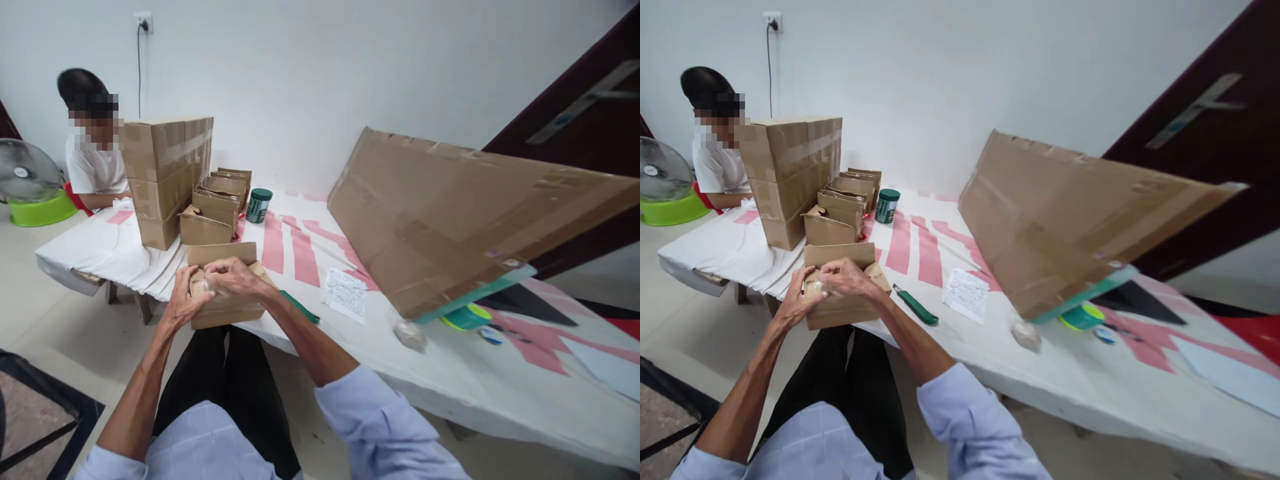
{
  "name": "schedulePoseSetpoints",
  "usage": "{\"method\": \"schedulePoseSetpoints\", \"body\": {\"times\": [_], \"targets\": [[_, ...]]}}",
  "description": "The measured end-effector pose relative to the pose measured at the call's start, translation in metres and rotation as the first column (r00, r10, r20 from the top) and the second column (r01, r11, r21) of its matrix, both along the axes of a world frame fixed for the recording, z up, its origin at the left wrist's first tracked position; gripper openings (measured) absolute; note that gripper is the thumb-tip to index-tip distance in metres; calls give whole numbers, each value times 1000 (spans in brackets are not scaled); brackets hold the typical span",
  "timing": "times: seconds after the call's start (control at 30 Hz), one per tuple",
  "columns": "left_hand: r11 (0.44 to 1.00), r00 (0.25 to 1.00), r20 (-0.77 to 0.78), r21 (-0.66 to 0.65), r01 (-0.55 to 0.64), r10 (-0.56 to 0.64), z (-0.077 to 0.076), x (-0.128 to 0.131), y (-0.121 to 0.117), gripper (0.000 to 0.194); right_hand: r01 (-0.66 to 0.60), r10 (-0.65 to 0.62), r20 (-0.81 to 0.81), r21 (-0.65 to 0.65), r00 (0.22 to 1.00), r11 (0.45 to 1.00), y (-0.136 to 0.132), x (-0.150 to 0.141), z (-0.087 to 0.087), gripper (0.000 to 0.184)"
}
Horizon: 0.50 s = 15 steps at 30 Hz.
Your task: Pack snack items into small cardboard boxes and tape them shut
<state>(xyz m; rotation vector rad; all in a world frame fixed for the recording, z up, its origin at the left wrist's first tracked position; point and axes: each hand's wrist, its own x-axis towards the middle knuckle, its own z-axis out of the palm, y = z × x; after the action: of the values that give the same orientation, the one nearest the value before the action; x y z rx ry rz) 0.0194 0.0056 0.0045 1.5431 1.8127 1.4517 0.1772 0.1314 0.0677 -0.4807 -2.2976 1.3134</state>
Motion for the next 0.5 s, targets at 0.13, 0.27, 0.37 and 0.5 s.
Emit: {"method": "schedulePoseSetpoints", "body": {"times": [0.13, 0.27, 0.37, 0.5], "targets": [[1000, 1000, 17, 2, -3, 3, 1, 2, 0, 73, 26, -22, 34, -139, 999, 990, 0, -10, 1, 23], [1000, 1000, 16, 8, -4, 4, -1, 2, 1, 74, 113, -121, -46, -141, 992, 983, -9, -13, -2, 21], [1000, 1000, 15, 26, 0, 0, -4, 1, 0, 74, 180, -194, -102, -133, 976, 975, -8, -12, -10, 21], [999, 1000, 17, 35, 10, -11, -7, 1, 0, 78, 223, -233, -59, -139, 971, 965, 5, -8, -19, 25]]}}
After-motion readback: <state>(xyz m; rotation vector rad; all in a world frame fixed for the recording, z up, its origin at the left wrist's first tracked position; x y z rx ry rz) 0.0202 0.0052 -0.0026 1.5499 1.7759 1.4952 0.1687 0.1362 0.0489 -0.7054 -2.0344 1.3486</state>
